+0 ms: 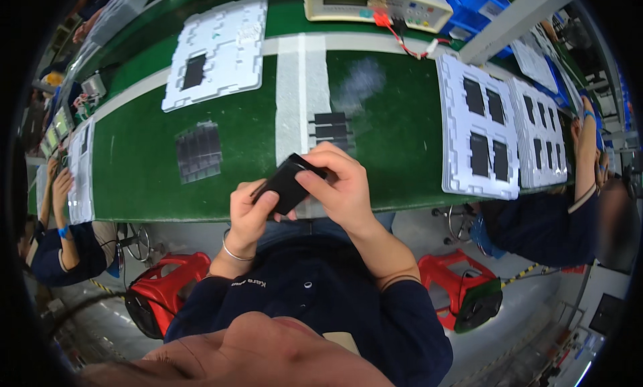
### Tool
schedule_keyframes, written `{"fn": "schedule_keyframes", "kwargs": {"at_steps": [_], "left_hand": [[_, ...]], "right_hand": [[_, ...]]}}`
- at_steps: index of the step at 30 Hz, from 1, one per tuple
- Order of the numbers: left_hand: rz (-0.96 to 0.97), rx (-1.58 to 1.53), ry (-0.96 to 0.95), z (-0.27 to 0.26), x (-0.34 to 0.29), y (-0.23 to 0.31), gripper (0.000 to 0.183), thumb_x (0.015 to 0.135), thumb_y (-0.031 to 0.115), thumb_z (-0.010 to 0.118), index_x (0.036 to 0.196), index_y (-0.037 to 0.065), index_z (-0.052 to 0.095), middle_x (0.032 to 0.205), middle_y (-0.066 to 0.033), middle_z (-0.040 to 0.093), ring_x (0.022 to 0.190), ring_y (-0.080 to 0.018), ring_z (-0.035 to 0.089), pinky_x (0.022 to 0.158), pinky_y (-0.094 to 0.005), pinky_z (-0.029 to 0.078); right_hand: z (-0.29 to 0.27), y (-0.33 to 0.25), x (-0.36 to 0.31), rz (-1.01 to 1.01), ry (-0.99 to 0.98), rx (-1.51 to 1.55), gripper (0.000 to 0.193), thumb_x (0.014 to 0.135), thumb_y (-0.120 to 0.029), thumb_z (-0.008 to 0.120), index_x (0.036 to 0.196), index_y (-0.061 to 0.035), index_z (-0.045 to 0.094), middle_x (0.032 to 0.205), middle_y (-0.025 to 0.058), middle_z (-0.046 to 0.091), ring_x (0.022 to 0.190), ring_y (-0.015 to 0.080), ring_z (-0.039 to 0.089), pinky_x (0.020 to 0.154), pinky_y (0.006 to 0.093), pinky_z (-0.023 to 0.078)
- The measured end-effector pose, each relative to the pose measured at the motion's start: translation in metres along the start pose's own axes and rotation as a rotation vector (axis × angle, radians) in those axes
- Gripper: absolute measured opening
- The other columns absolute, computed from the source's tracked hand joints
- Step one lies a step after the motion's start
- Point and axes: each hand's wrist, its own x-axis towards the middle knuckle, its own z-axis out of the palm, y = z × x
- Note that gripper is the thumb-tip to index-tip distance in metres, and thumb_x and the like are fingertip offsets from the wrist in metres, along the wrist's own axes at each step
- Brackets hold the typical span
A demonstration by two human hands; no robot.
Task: Inspecting and assembling small electronic components on a factory conveyor belt.
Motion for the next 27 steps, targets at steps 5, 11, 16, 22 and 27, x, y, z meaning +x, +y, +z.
{"fn": "schedule_keyframes", "kwargs": {"at_steps": [5, 11, 16, 22, 27], "left_hand": [[0.000, -0.029, 0.057, 0.007, -0.004, -0.006, 0.023, 0.087, 0.013, 0.048, 0.085, -0.006, 0.061, 0.063, -0.0078, 0.063, 0.046, -0.0073, 0.050, 0.043, -0.0184, 0.038], [-0.011, 0.021, 0.066, 0.007, -0.005, -0.007, 0.024, 0.088, 0.015, 0.048, 0.086, -0.005, 0.061, 0.063, -0.0077, 0.062, 0.047, -0.0069, 0.050, 0.043, -0.0185, 0.037], [-0.052, -0.012, 0.012, 0.004, -0.007, -0.008, 0.024, 0.089, 0.016, 0.047, 0.087, -0.005, 0.060, 0.064, -0.0077, 0.063, 0.047, -0.0068, 0.050, 0.042, -0.0183, 0.036], [-0.146, -0.222, 0.116, 0.006, -0.007, -0.009, 0.030, 0.090, 0.023, 0.046, 0.091, -0.005, 0.057, 0.070, -0.0098, 0.062, 0.050, -0.0084, 0.053, 0.043, -0.0176, 0.035], [-0.151, -0.392, 0.111, 0.009, -0.003, -0.008, 0.034, 0.091, 0.024, 0.044, 0.097, -0.009, 0.053, 0.076, -0.0145, 0.061, 0.051, -0.0114, 0.054, 0.042, -0.0182, 0.035]], "right_hand": [[0.005, -0.002, -0.002, -0.149, 0.068, -0.226, 0.025, 0.070, 0.005, 0.065, 0.095, 0.0011, 0.063, 0.077, 0.0064, 0.056, 0.067, 0.0123, 0.052, 0.057, 0.0215, 0.041], [0.004, -0.005, -0.002, -0.324, 0.088, -0.487, 0.030, 0.067, 0.004, 0.068, 0.097, -0.0010, 0.064, 0.075, 0.0077, 0.057, 0.064, 0.0148, 0.054, 0.057, 0.0233, 0.043], [-0.003, -0.009, 0.000, -0.171, -0.067, -0.396, 0.034, 0.069, 0.002, 0.067, 0.102, -0.0005, 0.062, 0.078, 0.0083, 0.058, 0.068, 0.0165, 0.056, 0.060, 0.0252, 0.045], [-0.012, -0.011, 0.007, 0.013, -0.240, -0.218, 0.042, 0.067, 0.007, 0.063, 0.109, 0.0049, 0.057, 0.092, 0.0115, 0.053, 0.083, 0.0172, 0.051, 0.056, 0.0221, 0.049], [-0.010, -0.002, 0.006, -0.003, -0.203, -0.202, 0.045, 0.066, -0.001, 0.069, 0.110, 0.0015, 0.057, 0.091, 0.0094, 0.055, 0.078, 0.0168, 0.050, 0.063, 0.0254, 0.046]]}}
